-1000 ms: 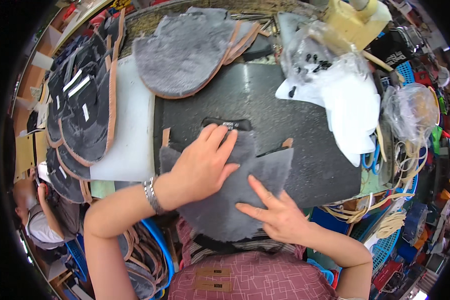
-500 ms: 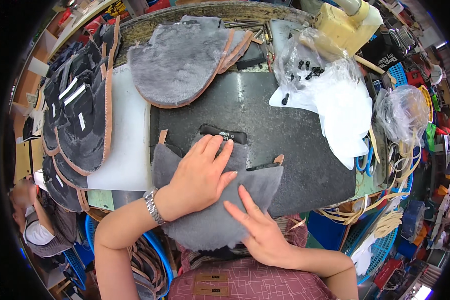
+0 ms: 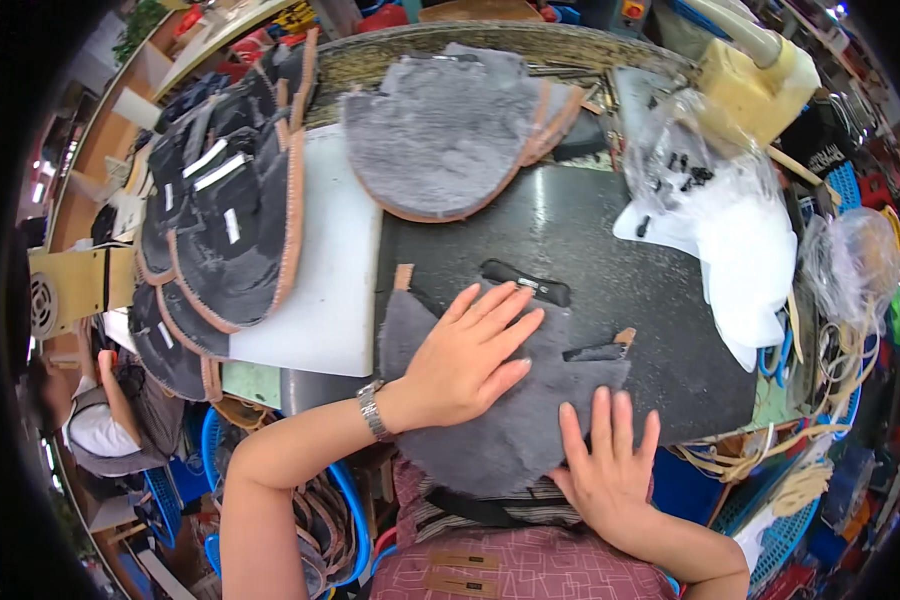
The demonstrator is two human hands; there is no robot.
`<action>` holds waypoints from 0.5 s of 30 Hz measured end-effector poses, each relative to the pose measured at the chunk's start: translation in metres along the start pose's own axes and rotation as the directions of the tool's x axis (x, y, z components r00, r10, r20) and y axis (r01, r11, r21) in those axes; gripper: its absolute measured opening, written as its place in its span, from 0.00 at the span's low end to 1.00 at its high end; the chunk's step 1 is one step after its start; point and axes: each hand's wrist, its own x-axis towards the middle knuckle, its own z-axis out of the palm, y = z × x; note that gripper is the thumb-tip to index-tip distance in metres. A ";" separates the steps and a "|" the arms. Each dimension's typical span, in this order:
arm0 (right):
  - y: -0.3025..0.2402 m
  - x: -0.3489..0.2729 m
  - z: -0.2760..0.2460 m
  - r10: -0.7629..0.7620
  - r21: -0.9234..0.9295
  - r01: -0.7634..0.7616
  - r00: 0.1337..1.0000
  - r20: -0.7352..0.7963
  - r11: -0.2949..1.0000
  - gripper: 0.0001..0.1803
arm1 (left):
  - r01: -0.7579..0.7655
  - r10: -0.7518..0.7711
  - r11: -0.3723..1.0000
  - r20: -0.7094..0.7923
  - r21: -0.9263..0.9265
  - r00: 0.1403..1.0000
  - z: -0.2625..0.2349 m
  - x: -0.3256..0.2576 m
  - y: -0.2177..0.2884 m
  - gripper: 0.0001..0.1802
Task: The person assembles footwear components at a workbench, using a hammer and punch to secure parts of a shoe sole. They then attach a white elastic strap to the sole and place a grey fabric insole on top, smoothing it into position. The process is repeated for multiple units, with the person handling various materials including leather, foam, and elastic.
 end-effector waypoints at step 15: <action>0.058 0.235 -0.052 -0.434 -0.074 0.556 0.552 -0.712 0.828 0.22 | 0.867 -0.658 0.443 -0.574 0.228 0.487 -0.254 -0.061 -0.194 0.37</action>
